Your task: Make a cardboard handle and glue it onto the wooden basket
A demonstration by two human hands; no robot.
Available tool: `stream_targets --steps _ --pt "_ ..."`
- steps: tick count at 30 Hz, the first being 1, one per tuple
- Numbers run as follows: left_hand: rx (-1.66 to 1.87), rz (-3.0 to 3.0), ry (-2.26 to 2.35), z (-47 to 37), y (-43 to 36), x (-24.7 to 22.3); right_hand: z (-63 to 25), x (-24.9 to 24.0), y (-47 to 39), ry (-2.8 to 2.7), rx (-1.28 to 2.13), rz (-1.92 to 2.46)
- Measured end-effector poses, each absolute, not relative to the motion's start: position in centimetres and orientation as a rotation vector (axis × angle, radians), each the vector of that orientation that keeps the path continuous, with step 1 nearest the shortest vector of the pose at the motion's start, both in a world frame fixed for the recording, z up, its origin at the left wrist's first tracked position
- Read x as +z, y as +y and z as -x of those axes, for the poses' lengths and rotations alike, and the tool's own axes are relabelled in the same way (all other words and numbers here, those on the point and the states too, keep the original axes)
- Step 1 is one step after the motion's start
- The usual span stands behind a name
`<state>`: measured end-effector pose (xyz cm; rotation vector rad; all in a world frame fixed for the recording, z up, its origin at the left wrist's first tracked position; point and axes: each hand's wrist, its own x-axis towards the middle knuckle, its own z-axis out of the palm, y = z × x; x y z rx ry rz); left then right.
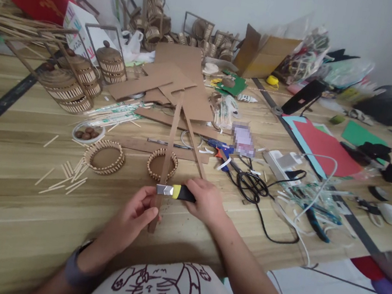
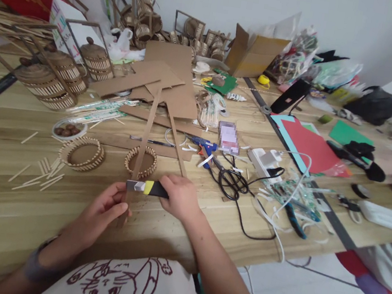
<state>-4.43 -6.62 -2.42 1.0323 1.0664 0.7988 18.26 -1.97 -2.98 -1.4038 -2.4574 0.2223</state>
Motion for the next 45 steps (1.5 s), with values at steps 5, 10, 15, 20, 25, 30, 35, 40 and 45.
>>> stream_targets --steps 5,10,15,20,25,30,35,40,45 --pt "0.789 -1.064 1.076 4.4 -6.6 -2.3 -18.4 -2.9 -1.9 -2.471 0.221 1.425" --pt "0.782 -1.075 1.069 4.5 -6.6 -2.1 -18.9 -2.8 -1.6 -2.458 0.216 1.444" --pt "0.777 -1.080 1.075 4.5 -6.6 -1.8 -19.2 -2.7 -1.5 -2.462 0.186 1.484" --pt "0.781 -1.056 1.049 4.6 -6.7 -2.2 -19.3 -2.5 -1.5 -2.466 0.174 1.501" --pt "0.788 -1.043 1.018 4.8 -6.7 -2.6 -19.3 -2.4 -1.4 -2.448 0.176 1.509" --pt "0.795 -1.011 0.989 4.8 -6.7 -2.6 -19.3 -2.3 -1.4 -2.450 0.170 1.516" --pt "0.784 -1.011 1.005 4.7 -6.7 -2.6 -19.0 -2.4 -1.5 -2.440 0.218 1.529" --pt "0.743 -1.027 1.050 4.4 -6.8 -2.0 -18.6 -2.5 -1.7 -2.449 0.272 1.488" --pt "0.750 -1.028 1.030 4.5 -6.8 -2.1 -18.8 -2.6 -1.6 -2.438 0.262 1.486"
